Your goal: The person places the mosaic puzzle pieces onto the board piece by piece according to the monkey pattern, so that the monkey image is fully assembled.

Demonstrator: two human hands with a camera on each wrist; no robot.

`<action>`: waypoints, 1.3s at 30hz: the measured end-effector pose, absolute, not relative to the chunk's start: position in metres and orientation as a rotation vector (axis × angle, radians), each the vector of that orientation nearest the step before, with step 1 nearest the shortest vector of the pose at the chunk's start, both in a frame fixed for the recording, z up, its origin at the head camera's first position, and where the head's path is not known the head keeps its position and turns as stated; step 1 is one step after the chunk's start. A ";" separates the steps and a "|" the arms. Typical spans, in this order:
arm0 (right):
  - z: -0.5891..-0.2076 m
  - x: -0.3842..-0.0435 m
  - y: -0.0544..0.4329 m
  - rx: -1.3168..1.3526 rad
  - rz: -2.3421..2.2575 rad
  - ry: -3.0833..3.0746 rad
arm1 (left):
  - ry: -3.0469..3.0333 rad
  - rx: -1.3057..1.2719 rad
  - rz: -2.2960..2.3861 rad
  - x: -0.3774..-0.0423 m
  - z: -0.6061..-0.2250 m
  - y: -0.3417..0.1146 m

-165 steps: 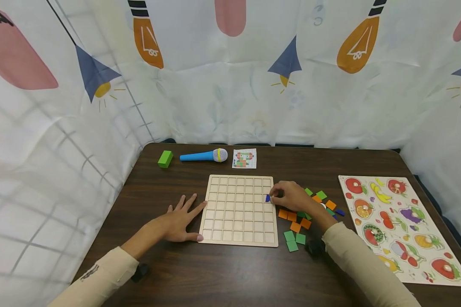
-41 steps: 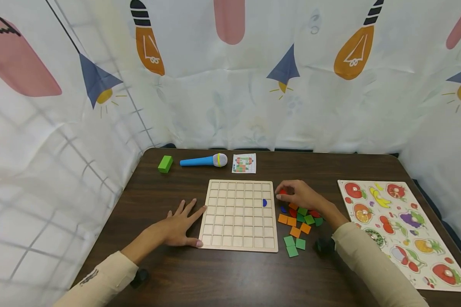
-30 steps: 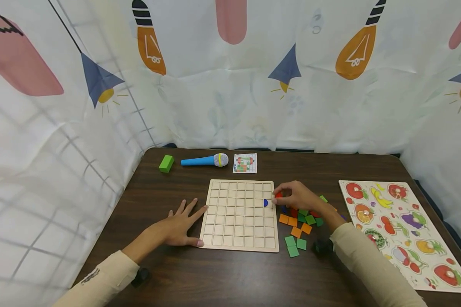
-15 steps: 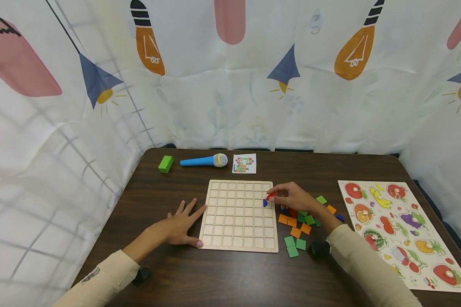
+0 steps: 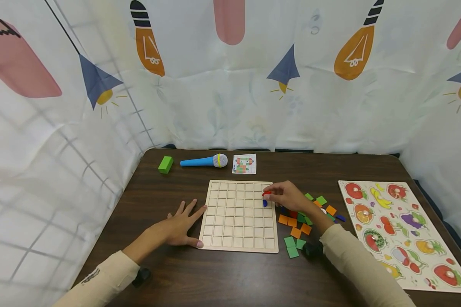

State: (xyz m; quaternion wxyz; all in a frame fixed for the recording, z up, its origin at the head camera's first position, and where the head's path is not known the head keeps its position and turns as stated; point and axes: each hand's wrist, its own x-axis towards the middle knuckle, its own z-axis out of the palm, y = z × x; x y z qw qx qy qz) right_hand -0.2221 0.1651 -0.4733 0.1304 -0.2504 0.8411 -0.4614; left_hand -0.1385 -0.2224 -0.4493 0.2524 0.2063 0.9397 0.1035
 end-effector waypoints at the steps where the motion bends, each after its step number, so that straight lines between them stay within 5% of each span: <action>1: -0.472 -0.222 0.163 -0.710 -1.331 2.453 | 2.554 0.561 0.290 -0.138 -0.449 -0.222; 39: -0.469 -0.222 0.121 -0.425 -0.923 2.798 | 2.566 0.569 0.294 -0.138 -0.450 -0.224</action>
